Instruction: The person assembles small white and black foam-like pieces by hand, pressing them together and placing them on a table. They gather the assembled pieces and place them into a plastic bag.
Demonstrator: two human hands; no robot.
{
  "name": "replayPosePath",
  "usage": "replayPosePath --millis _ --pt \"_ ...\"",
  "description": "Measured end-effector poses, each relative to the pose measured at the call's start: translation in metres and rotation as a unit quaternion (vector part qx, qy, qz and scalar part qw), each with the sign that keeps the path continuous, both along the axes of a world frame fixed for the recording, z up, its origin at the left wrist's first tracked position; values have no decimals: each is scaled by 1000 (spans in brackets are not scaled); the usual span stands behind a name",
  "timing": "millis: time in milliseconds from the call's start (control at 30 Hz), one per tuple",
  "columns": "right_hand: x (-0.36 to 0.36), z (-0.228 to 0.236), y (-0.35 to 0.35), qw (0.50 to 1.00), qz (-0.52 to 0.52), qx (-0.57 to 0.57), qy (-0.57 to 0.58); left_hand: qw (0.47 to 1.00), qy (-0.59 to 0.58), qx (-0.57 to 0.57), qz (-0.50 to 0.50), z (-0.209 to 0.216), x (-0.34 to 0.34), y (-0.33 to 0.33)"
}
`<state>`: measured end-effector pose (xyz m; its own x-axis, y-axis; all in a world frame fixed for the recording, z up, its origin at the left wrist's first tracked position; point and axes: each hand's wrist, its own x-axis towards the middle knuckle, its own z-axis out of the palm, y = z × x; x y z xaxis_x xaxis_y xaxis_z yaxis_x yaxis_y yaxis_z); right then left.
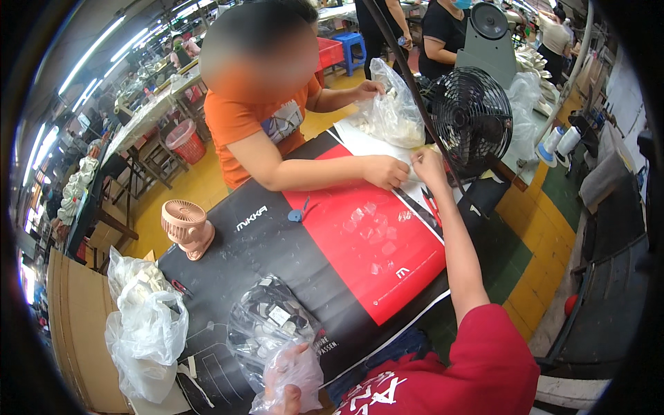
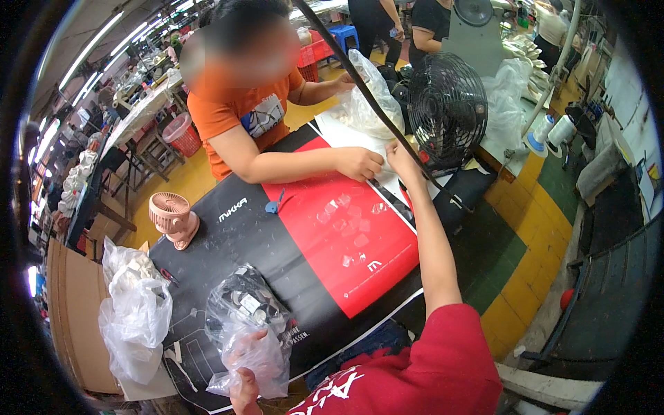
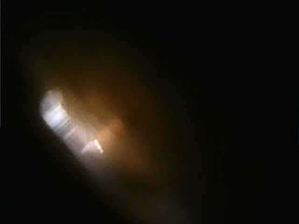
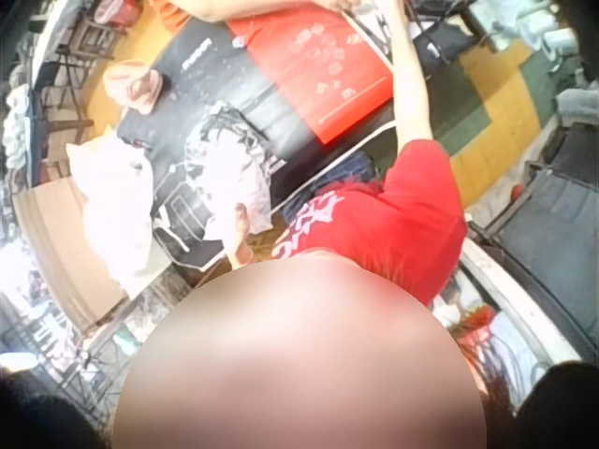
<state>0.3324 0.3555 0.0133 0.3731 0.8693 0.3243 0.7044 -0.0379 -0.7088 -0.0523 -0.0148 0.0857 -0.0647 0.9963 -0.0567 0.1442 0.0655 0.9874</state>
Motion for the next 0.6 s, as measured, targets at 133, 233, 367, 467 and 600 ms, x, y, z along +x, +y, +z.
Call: replayPosePath --millis 133,233,367,467,600 --pt "2 -14 9 948 75 -121 -283 1000 0 -1 -6 -1 1 1" --pt "-3 -17 4 939 111 -130 -300 1000 0 -5 -6 -3 2 1" --pt "-4 -21 -2 921 172 -150 -317 1000 -1 -10 -8 -5 -2 1" --pt "-3 -26 -2 905 188 -103 -366 1000 -3 -12 -11 -7 -7 2" --pt "11 -16 -9 929 204 -122 -282 1000 0 -17 -18 -7 -7 3"
